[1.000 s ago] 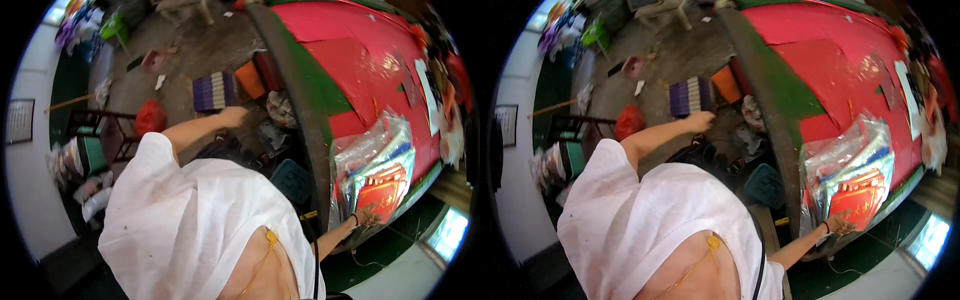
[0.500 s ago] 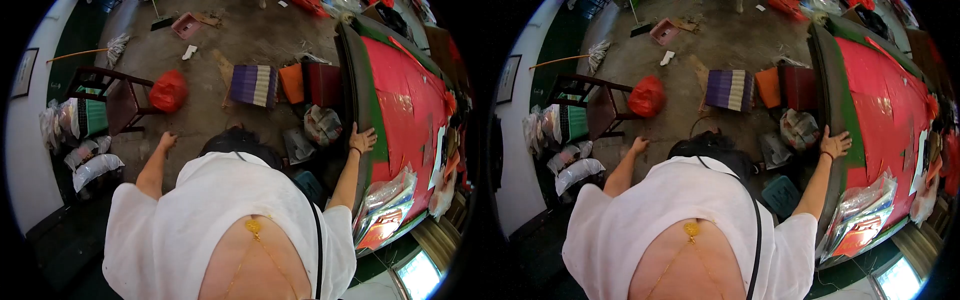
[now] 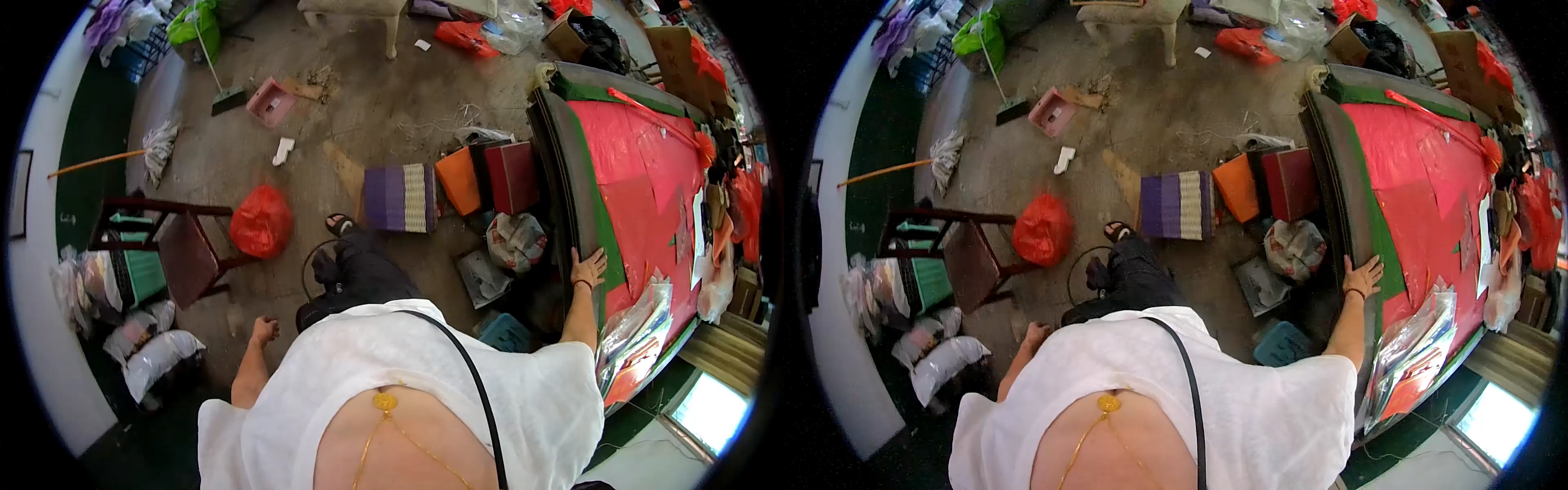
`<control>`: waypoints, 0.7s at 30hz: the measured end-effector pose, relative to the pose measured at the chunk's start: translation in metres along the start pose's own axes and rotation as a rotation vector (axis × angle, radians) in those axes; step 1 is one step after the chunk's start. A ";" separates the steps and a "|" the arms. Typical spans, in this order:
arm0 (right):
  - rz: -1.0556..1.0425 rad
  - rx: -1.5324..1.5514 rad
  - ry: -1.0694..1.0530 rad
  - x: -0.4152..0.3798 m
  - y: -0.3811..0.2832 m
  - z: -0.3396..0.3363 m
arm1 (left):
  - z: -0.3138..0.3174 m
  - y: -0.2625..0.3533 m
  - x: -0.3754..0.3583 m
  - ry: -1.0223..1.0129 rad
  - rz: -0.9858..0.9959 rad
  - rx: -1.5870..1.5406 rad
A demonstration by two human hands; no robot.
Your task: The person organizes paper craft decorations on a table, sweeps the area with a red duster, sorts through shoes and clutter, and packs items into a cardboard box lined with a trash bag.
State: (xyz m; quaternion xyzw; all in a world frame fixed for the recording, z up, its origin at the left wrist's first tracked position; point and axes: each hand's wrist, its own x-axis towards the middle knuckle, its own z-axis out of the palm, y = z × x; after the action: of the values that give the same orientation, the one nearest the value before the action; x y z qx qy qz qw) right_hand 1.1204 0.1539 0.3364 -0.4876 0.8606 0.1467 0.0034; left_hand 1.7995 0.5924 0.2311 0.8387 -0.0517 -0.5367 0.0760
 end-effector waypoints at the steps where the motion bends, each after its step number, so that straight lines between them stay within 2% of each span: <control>1: 0.018 0.011 0.004 0.005 -0.006 -0.003 | -0.015 0.012 0.011 -0.001 0.018 0.012; 4: 0.206 -0.138 -0.209 0.015 -0.024 -0.014 | -0.080 0.086 0.050 -0.128 -0.027 0.005; 5: 0.257 -0.033 -0.282 0.022 -0.040 -0.030 | -0.110 0.119 0.074 -0.114 0.029 0.087; 6: 0.306 0.079 -0.356 0.027 -0.058 -0.044 | -0.141 0.151 0.109 0.014 0.184 0.242; 7: 0.226 0.123 -0.193 0.030 -0.077 -0.044 | -0.165 0.208 0.118 0.153 0.142 0.223; 8: 0.144 0.162 -0.029 0.035 -0.098 -0.043 | -0.209 0.227 0.191 0.235 0.368 0.292; 9: 0.093 0.175 0.050 0.042 -0.122 -0.044 | -0.202 0.327 0.114 0.374 0.394 0.179; 10: 0.041 0.188 0.131 0.049 -0.148 -0.047 | -0.237 0.364 0.155 0.271 0.428 0.190; 11: 0.042 0.222 0.141 0.056 -0.176 -0.050 | -0.251 0.412 0.163 0.269 0.454 0.215; 13: 0.060 0.280 0.113 0.073 -0.223 -0.053 | -0.266 0.492 0.161 0.259 0.768 0.122; 14: 0.139 0.276 0.088 0.080 -0.245 -0.052 | -0.264 0.524 0.147 0.232 0.795 0.086; 16: 0.291 0.263 0.091 0.091 -0.280 -0.056 | -0.272 0.547 0.175 0.214 0.821 0.096; 17: 0.366 0.249 0.116 0.091 -0.286 -0.058 | -0.274 0.545 0.197 0.233 0.770 0.146; 18: 0.373 0.259 0.103 0.092 -0.286 -0.060 | -0.264 0.547 0.186 0.225 0.730 0.173; 19: 0.362 0.273 0.087 0.092 -0.284 -0.061 | -0.265 0.539 0.203 0.084 0.617 0.168; 20: 0.348 0.263 0.068 0.093 -0.281 -0.061 | -0.264 0.526 0.226 0.101 0.631 0.379; 21: 0.332 0.254 0.049 0.094 -0.280 -0.062 | -0.258 0.535 0.212 -0.052 0.497 0.585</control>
State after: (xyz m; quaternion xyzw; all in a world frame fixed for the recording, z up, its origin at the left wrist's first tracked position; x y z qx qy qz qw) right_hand 1.3147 -0.0754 0.3116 -0.3381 0.9406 0.0238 0.0198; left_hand 2.1197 0.0491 0.2461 0.7730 -0.4060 -0.4859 -0.0400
